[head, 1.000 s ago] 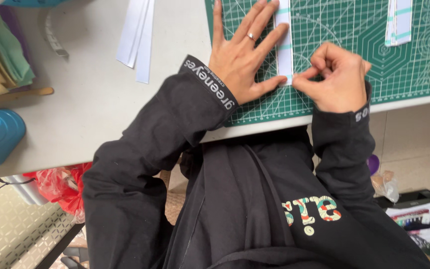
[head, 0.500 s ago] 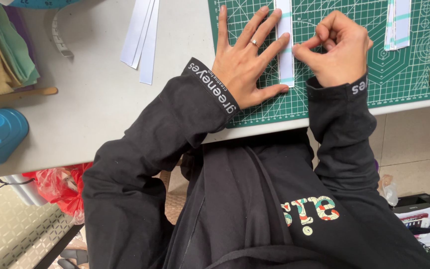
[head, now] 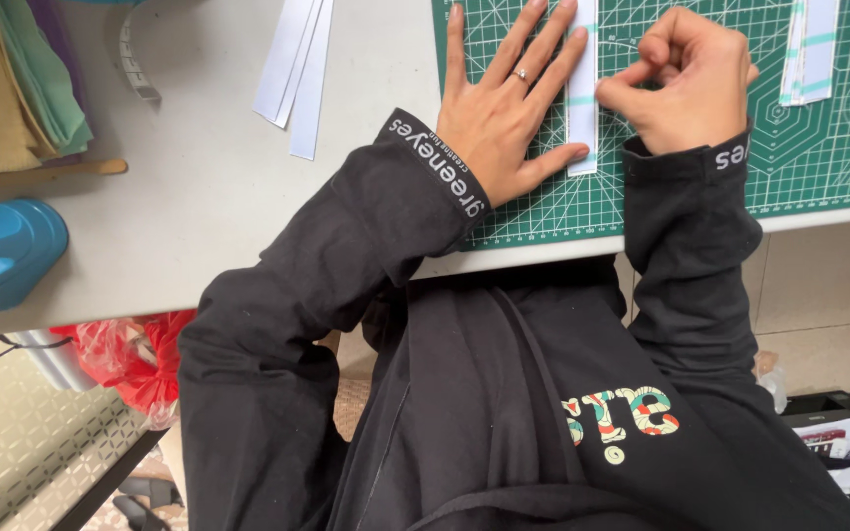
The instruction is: The person folds narrow paper strips with light blue markings on a green cutting mat. They align each strip, fold it in half lengthwise, and press the crease with their fingers. The person repeats this process for multiple strips, stacking the folded pieces on the mat.
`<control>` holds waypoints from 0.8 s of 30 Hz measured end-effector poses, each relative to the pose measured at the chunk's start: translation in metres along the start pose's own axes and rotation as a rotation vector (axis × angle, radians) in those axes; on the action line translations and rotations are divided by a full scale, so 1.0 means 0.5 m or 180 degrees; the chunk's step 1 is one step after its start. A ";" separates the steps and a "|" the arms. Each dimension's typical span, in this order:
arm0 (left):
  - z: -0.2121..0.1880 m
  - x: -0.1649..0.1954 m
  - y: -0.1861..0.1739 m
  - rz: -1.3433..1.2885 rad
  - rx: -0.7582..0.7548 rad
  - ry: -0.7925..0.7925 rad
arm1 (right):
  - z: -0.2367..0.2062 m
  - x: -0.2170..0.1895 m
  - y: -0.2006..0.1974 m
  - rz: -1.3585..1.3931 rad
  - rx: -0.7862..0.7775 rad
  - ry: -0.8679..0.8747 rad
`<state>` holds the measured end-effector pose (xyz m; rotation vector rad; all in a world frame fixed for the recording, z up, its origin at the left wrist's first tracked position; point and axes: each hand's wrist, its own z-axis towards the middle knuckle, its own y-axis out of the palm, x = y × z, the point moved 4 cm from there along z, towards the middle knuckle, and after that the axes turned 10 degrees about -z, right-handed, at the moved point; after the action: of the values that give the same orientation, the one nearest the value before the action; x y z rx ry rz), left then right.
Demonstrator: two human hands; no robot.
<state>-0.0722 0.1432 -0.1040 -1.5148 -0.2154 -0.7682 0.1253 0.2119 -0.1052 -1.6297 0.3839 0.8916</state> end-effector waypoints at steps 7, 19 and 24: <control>0.007 -0.012 0.009 -0.0028 -0.0021 -0.0014 | 0.017 0.014 -0.004 0.0441 -0.0086 -0.0003; -0.010 0.006 0.020 -0.0093 -0.0029 0.0089 | 0.024 -0.012 -0.004 -0.0090 -0.0071 -0.0073; -0.013 0.009 0.012 -0.0118 -0.0016 0.0059 | 0.070 -0.036 0.004 0.0722 0.0159 -0.0299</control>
<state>-0.0675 0.1349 -0.1070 -1.5114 -0.2282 -0.8124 0.1005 0.2403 -0.0946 -1.5120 0.5287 1.1160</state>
